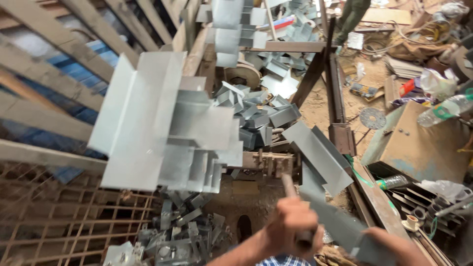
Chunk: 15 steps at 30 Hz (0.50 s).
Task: The person bends metal components using a manual bending machine. The person picks up a pre-cut metal piece, places it into the machine, and pulls a lever to bend the metal into a specific shape.
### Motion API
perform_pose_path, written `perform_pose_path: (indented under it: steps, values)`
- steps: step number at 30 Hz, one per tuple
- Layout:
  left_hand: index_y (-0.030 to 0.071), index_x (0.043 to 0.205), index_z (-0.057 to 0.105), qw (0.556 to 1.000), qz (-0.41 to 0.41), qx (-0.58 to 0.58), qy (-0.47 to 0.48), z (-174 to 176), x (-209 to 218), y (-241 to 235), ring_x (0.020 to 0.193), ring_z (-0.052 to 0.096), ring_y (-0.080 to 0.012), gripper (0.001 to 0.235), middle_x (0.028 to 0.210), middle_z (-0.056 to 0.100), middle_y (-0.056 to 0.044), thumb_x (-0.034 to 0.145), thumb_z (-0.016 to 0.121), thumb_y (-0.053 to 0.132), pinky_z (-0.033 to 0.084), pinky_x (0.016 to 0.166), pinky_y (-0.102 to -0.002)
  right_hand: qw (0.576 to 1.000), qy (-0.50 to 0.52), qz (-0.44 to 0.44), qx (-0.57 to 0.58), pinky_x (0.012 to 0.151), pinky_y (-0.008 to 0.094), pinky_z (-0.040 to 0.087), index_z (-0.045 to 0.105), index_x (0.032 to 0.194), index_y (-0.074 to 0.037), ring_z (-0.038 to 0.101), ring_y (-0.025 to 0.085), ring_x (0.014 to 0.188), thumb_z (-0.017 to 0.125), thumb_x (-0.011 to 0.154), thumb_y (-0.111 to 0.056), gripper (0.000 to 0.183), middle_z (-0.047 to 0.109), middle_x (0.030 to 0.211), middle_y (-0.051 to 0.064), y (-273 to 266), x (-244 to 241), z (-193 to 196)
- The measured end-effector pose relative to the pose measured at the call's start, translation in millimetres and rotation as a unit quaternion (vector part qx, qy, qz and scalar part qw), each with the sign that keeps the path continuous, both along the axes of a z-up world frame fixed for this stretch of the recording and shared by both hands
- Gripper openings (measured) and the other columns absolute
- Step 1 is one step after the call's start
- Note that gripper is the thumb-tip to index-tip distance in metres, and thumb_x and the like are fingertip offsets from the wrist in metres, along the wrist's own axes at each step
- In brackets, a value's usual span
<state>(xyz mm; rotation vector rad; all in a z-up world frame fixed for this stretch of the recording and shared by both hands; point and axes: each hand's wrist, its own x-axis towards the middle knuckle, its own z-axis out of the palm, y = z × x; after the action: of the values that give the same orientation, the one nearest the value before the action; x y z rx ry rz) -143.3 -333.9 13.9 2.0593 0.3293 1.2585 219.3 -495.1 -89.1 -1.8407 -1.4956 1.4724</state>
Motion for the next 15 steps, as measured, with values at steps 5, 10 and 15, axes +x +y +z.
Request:
perform_pose_path:
  steps: [5, 10, 15]
  values:
    - [0.01, 0.076, 0.051, 0.991, -0.066, 0.08, 0.081, -75, -16, -40, 0.075, 0.059, -0.0184, 0.029, 0.074, 0.055, -0.002, 0.096, 0.071, 0.017, 0.053, 0.08, -0.034, 0.859, -0.334, 0.122, 0.368, 0.109, 0.042, 0.045, 0.066, 0.119, -0.02, 0.069, 0.023, 0.11, 0.08, 0.07, -0.036, 0.053, 0.073, 0.107, 0.0, 74, -8, 139]
    - [0.009, 0.086, 0.058, 0.997, -0.024, 0.013, 0.069, -148, -7, -70, 0.084, 0.064, -0.0149, 0.011, 0.089, 0.06, -0.002, 0.095, 0.062, 0.011, 0.055, 0.097, -0.036, 0.857, -0.373, 0.124, 0.333, 0.104, 0.043, 0.044, 0.069, 0.107, -0.017, 0.067, 0.028, 0.103, 0.079, 0.075, -0.027, 0.035, 0.073, 0.097, 0.001, 200, -93, 223]
    - [0.008, 0.086, 0.059, 0.997, 0.057, -0.042, 0.038, -177, 12, -61, 0.086, 0.065, -0.0158, 0.011, 0.09, 0.062, -0.002, 0.096, 0.063, 0.011, 0.055, 0.098, -0.036, 0.846, -0.401, 0.215, 0.278, 0.11, 0.049, 0.042, 0.066, 0.103, -0.017, 0.072, 0.018, 0.092, 0.076, 0.085, -0.029, 0.024, 0.076, 0.099, -0.001, 347, -145, 167]
